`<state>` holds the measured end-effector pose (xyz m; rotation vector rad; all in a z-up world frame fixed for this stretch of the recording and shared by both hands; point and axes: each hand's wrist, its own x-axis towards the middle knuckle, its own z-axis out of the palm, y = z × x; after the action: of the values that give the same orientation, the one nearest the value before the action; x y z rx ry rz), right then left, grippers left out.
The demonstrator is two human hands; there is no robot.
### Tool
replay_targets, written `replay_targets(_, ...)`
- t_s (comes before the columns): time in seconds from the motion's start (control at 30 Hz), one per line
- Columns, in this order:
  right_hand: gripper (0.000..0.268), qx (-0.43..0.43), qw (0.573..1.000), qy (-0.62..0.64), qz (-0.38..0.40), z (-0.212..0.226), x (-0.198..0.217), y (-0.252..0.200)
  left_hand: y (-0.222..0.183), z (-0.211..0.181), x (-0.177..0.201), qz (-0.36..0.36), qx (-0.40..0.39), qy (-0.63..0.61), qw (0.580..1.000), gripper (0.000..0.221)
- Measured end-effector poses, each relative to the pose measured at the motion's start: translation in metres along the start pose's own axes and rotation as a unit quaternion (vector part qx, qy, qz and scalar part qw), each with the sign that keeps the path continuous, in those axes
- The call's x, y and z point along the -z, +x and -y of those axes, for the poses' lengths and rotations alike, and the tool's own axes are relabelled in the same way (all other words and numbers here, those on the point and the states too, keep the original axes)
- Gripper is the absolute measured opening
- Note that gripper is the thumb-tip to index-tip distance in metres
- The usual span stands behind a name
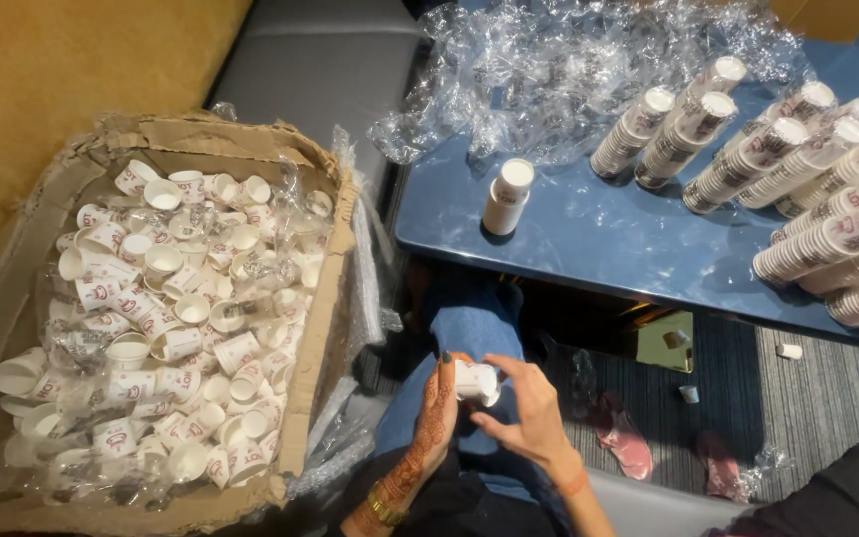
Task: The recorder sorts small paper cups from a large cardboard box and stacks them on a table.
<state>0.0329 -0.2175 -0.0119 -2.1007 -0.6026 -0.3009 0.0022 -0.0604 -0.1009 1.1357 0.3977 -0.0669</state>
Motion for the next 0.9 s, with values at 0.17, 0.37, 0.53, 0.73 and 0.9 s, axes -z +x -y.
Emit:
replay_targets(0.17,0.044,0.010,0.998,0.023,0.059,-0.007,-0.026,0.010,0.006,-0.024,0.011,-0.016,-0.058,0.100,0.993,0.039)
replay_targets(0.37,0.041,0.013,0.993,0.121,0.010,-0.019,-0.033,0.012,0.021,-0.013,0.019,-0.011,-0.079,0.123,0.989,0.046)
replay_targets(0.53,0.050,-0.067,0.967,0.230,-0.082,-0.022,-0.010,0.055,0.015,-0.032,0.008,-0.013,-0.014,0.064,0.998,0.056)
replay_targets(0.73,0.042,0.031,0.975,0.045,-0.215,0.014,0.027,0.167,0.007,-0.047,0.005,-0.032,0.008,0.085,0.996,0.061)
replay_targets(0.9,0.042,0.045,0.980,-0.034,-0.190,0.007,0.021,0.205,0.004,-0.039,0.007,-0.048,0.033,0.030,0.998,0.060)
